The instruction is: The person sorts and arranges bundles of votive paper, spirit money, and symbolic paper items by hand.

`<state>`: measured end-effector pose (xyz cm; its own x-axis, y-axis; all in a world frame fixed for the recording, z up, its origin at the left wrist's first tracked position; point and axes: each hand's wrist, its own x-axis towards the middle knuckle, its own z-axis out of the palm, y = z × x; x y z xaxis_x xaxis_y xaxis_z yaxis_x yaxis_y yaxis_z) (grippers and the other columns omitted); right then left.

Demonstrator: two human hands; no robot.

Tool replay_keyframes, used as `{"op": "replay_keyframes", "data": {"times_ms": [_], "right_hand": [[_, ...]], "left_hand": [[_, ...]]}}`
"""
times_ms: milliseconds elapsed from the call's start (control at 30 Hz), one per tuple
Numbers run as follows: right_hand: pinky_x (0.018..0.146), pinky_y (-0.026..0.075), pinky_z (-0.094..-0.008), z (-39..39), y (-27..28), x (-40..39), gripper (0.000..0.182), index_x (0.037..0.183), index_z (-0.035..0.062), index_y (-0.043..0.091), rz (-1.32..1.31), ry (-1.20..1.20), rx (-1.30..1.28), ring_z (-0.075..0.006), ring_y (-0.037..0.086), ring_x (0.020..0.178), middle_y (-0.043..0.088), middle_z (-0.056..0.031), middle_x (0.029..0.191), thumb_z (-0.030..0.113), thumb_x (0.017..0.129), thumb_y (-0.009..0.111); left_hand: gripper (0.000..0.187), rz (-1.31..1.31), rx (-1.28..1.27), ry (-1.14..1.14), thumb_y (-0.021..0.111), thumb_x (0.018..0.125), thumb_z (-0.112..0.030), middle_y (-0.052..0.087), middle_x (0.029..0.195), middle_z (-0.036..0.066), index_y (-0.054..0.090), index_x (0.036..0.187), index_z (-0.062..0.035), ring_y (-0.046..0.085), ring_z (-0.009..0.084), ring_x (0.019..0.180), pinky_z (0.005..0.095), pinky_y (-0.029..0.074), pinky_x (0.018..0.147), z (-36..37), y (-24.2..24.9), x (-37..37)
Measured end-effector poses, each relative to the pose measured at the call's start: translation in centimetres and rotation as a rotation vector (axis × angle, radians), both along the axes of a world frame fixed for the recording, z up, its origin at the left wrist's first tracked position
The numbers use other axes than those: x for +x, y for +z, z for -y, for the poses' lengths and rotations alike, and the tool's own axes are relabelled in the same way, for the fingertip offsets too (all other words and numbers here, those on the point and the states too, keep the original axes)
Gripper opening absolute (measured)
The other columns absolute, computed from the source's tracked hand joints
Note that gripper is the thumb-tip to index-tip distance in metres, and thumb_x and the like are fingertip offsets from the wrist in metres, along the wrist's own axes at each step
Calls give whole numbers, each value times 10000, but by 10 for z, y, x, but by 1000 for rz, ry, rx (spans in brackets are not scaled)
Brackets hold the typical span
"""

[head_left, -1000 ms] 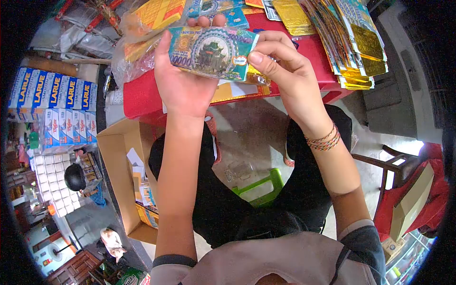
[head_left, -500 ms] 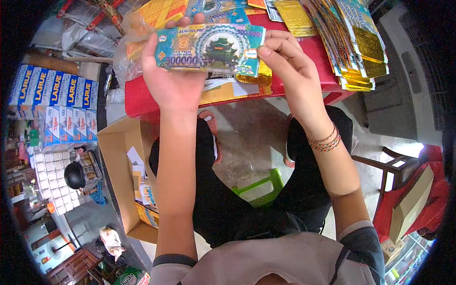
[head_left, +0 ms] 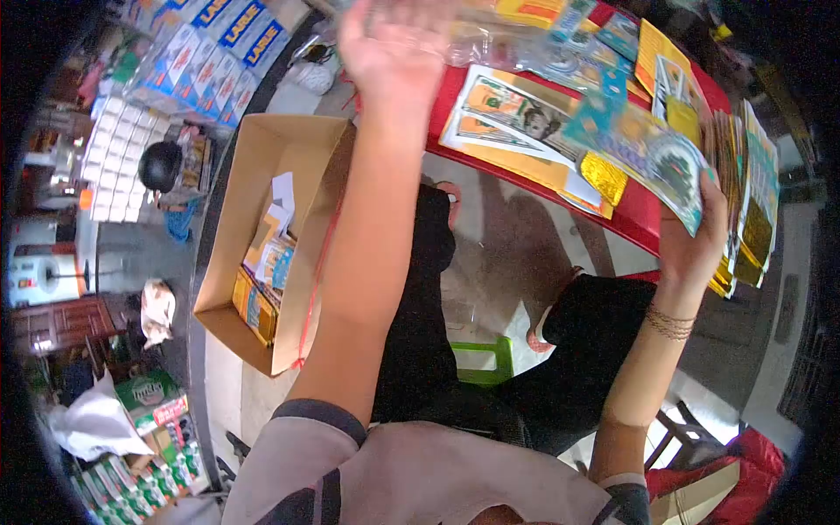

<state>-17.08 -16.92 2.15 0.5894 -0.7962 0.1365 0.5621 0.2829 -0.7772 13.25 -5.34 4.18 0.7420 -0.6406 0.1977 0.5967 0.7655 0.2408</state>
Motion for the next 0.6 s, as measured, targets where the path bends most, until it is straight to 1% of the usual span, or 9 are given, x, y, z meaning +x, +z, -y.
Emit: {"op": "replay_keyframes", "data": {"times_ms": [100,167,233,300,333,400,433,500,600], "right_hand": [[979,399,-362,3,1,-8,317,1133,-52,517,61,71,71,-233,550,1087,581,-152,1152,151,889,505],[975,405,-367,2,-2,-12,302,1120,-47,532,92,96,113,-235,554,1081,587,-151,1143,144,888,508],[965,421,-373,3,-9,-14,310,1114,-44,553,4,-12,209,-220,565,1067,605,-146,1121,152,875,530],[946,431,-373,7,-20,-16,291,1064,-26,593,-2,-49,187,-223,582,1031,618,-129,1108,179,861,550],[929,442,-367,7,-28,-16,288,1055,-21,600,-63,-75,70,-223,594,1004,629,-123,1084,184,859,551],[892,463,-359,10,-30,-16,275,1032,-15,614,-74,-28,104,-223,613,949,651,-114,1031,187,854,553],[874,472,-358,9,-26,-14,267,1018,-13,621,-16,45,255,-222,621,922,661,-110,1000,185,851,554],[848,485,-351,1,-16,-7,265,1013,-22,626,112,233,317,-223,628,892,667,-120,975,169,844,552],[856,488,-349,0,-18,-1,224,1017,-12,606,111,253,249,-213,625,933,643,-111,1037,138,858,557]], "left_hand": [[458,76,-4,353,498,844,-281,516,1116,172,378,1194,-12,500,355,1124,581,388,975,-38,-13,58],[637,271,426,676,583,786,-291,472,1170,218,263,1260,-12,500,351,1121,590,432,915,-68,-22,86],[594,248,901,1044,641,762,-184,465,1171,237,279,1202,-12,474,353,1143,455,407,979,-85,-35,97],[817,539,1464,862,759,694,-183,447,1209,276,217,1260,47,448,344,1163,404,373,1012,-113,-70,129],[817,554,1452,825,759,694,-183,447,1209,276,217,1260,47,448,344,1163,404,373,1012,-115,-77,128],[1021,1054,2210,490,841,632,-306,432,1247,288,194,1297,120,460,326,1136,371,345,1021,-117,-86,123],[1021,1078,2190,473,841,632,-306,432,1247,288,194,1297,120,460,326,1136,371,345,1021,-116,-87,133],[1064,1411,1586,1112,842,634,-382,409,1292,284,216,1342,107,448,298,1167,366,356,1006,-112,-86,151],[683,1134,1124,662,693,811,-317,491,1259,205,380,1294,52,517,252,1132,347,404,969,-60,-3,36]]}}
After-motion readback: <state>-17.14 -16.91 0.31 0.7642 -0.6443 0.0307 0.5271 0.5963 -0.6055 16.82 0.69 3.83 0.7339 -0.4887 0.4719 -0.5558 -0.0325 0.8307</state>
